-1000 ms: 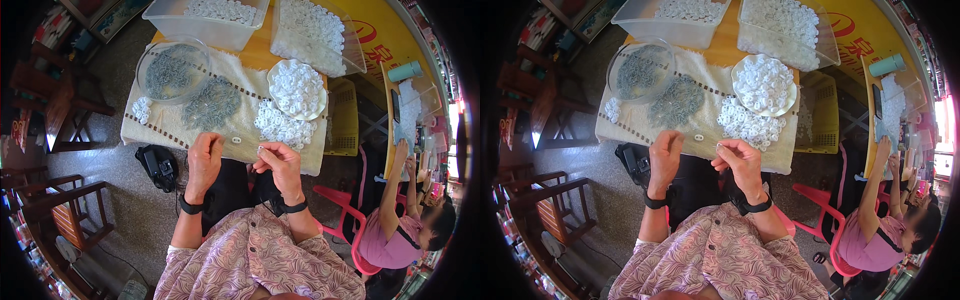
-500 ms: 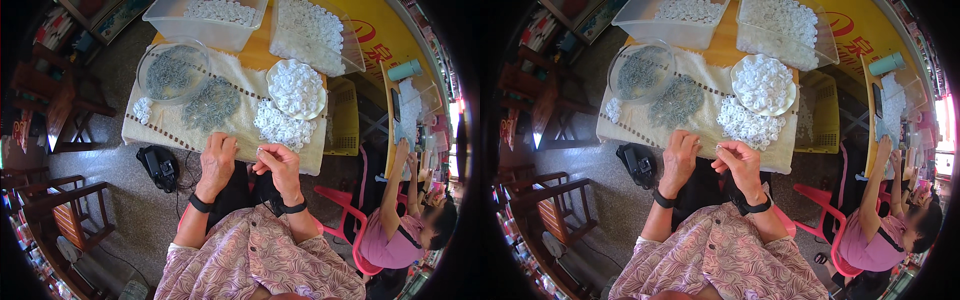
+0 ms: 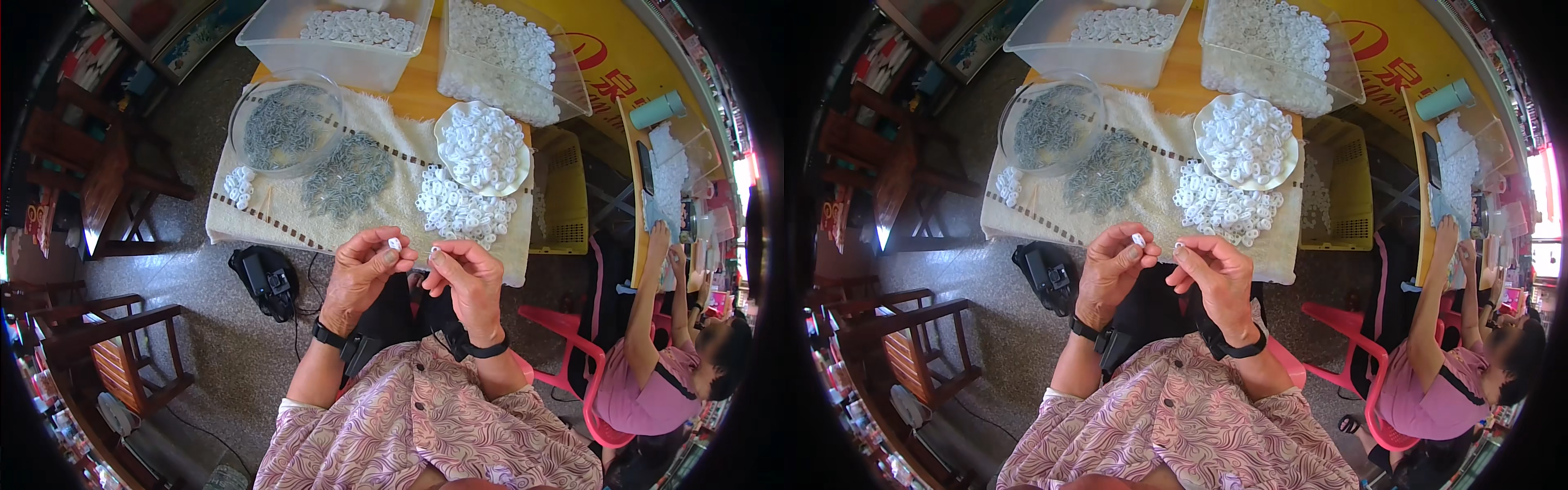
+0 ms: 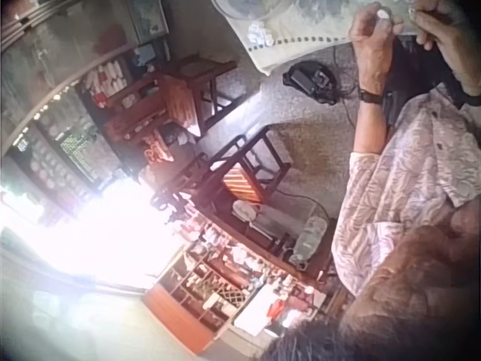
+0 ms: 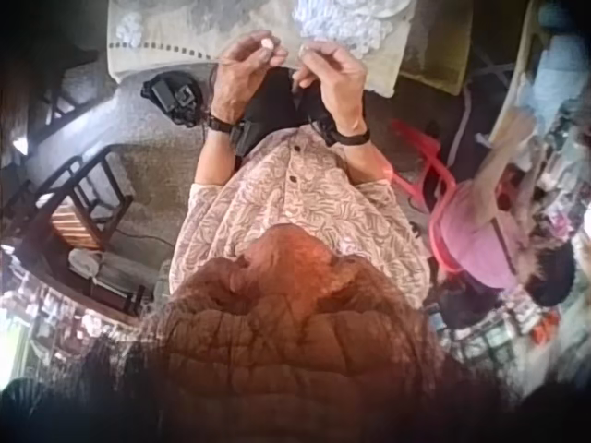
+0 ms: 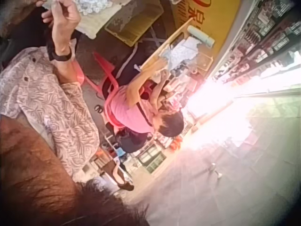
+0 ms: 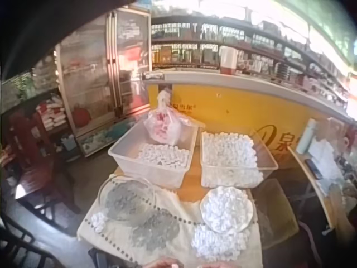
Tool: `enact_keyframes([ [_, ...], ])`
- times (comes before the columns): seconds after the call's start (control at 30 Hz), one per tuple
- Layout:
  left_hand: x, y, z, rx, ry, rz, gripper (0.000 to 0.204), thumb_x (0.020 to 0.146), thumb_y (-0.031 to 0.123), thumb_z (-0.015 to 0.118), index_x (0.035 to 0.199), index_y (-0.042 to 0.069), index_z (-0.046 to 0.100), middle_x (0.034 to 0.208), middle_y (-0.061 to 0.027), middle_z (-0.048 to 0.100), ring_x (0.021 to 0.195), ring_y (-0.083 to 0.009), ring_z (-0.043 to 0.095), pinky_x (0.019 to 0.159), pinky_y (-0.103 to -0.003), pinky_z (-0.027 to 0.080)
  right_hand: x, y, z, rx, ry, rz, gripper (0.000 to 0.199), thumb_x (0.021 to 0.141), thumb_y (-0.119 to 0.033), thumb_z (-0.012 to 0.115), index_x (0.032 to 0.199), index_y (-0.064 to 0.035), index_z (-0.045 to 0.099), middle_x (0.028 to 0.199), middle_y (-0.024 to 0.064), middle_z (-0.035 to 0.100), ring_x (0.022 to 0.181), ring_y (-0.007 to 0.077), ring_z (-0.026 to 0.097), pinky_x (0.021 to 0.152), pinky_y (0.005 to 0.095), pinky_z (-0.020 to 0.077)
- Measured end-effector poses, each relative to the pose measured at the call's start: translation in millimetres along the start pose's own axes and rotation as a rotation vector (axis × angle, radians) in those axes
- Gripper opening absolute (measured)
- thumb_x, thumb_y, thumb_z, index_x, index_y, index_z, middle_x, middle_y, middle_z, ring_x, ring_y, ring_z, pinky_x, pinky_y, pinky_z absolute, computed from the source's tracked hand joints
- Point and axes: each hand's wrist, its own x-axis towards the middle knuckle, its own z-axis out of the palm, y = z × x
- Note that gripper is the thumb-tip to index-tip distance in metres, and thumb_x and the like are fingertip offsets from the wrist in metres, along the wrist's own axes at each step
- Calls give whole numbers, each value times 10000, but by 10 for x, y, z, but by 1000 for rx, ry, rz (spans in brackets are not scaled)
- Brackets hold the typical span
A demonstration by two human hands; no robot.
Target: Inspecting and sorting small white plastic components at a workbench.
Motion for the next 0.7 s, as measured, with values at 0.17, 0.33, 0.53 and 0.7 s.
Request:
enact_keyframes([
  [0.17,2,0,-1,-63,-41,-3,314,950,-17,650,1262,-7,610,1148,-154,688,1016,-249,717,859,-328,619,-53,-67,86,-55,-26,-43,182,955,-50,691,1106,49,666,841,103,717,673,150,711,552,230,552],
  [0.33,3,6,-3,-82,-76,-1,308,951,-9,653,1256,-1,612,1134,-154,688,992,-247,719,839,-325,619,-72,-86,151,-123,-51,-85,170,964,-41,675,1111,44,663,858,101,722,680,133,709,556,218,552],
  [0.53,-8,-10,42,37,-17,15,280,942,-14,661,1220,17,644,1089,-120,677,949,-214,686,813,-311,579,-48,-60,177,-190,-44,-158,165,970,-30,658,1120,39,658,919,108,731,699,123,709,563,207,553],
  [0.7,-18,-30,77,153,33,17,334,925,-17,684,1255,3,637,1112,-117,688,945,-202,686,835,-316,571,-15,-27,165,-204,-32,-161,167,972,-25,651,1127,37,655,934,113,733,704,121,707,566,208,552],
])
